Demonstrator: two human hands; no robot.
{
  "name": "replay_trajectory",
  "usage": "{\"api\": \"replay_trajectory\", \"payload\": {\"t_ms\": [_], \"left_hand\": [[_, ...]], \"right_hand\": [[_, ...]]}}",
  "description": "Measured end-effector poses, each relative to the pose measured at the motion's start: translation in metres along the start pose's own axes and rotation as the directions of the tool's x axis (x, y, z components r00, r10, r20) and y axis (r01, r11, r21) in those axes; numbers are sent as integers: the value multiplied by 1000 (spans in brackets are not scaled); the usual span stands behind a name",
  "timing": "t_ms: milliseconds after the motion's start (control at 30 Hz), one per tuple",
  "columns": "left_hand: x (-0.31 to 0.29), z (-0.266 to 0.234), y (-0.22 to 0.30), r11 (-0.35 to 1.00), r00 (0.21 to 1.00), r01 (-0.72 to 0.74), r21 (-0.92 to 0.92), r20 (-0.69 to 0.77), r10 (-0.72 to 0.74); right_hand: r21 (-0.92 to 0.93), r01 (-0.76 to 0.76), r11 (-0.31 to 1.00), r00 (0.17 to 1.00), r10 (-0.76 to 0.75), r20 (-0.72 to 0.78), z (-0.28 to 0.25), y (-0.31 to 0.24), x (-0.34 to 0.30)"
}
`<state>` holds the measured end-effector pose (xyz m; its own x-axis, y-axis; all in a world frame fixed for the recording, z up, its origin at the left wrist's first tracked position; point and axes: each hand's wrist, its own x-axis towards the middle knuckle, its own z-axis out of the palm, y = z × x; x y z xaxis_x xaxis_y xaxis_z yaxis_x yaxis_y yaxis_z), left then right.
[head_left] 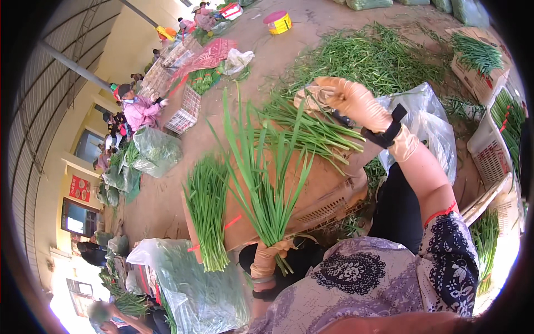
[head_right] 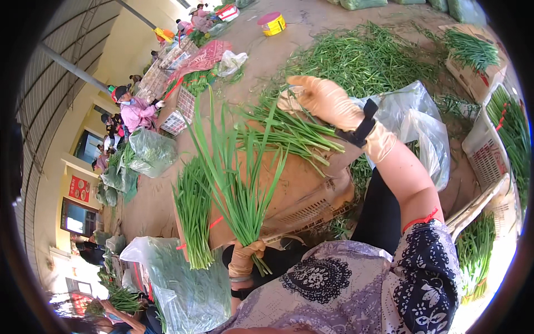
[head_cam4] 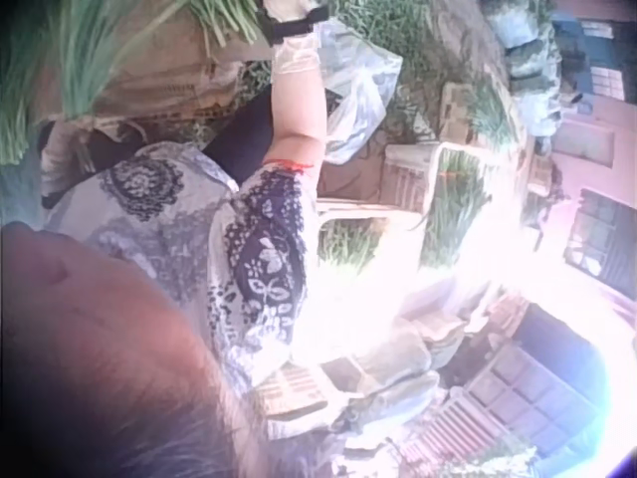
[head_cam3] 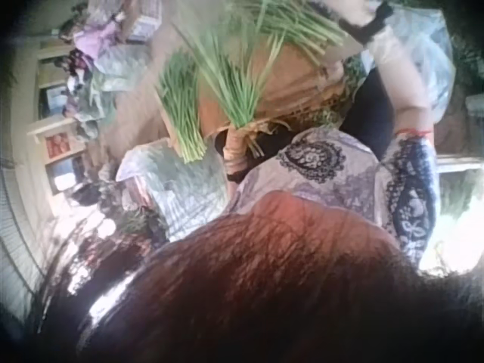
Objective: The person gathers bunches of green vegetables by hand, secures them with red ties, and places the tied bundles into a large plastic bag.
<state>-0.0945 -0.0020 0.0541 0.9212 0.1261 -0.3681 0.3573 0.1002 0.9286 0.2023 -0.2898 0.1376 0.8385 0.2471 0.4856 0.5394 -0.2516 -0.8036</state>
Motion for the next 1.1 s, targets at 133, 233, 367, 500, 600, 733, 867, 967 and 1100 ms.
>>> {"api": "replay_trajectory", "payload": {"t_ms": [133,233,367,500,600,733,867,967,1100], "left_hand": [[-3,-6,-6,1000,1000,-13,-9,-11,13],[-5,-3,-6,1000,999,-24,-17,-25,23],[-6,-1,-4,1000,999,1,-16,-45,-1],[-7,-3,-5,999,998,-10,-37,-57,8],[-9,-4,-3,996,998,3,-89,-55,-7],[-1,6,2,1000,1000,16,-6,10,-16],[4,12,7,999,999,25,-35,33,-23],[5,6,1,1000,999,7,-22,52,-6],[4,12,3,1000,999,-6,10,43,6]], "right_hand": [[-63,151,987,980,-141,140,7,-1,1],[-403,514,757,855,-489,172,13,13,5],[-422,493,761,842,-295,451,17,13,-6],[-175,112,978,581,78,810,19,-3,-6],[-659,591,465,800,-239,550,30,-12,-18],[-801,231,553,968,-217,129,-2,34,37],[-869,185,458,957,-287,53,-21,4,60],[-211,-206,956,773,291,564,9,-65,47],[-610,391,689,825,32,564,43,-56,30]]}}
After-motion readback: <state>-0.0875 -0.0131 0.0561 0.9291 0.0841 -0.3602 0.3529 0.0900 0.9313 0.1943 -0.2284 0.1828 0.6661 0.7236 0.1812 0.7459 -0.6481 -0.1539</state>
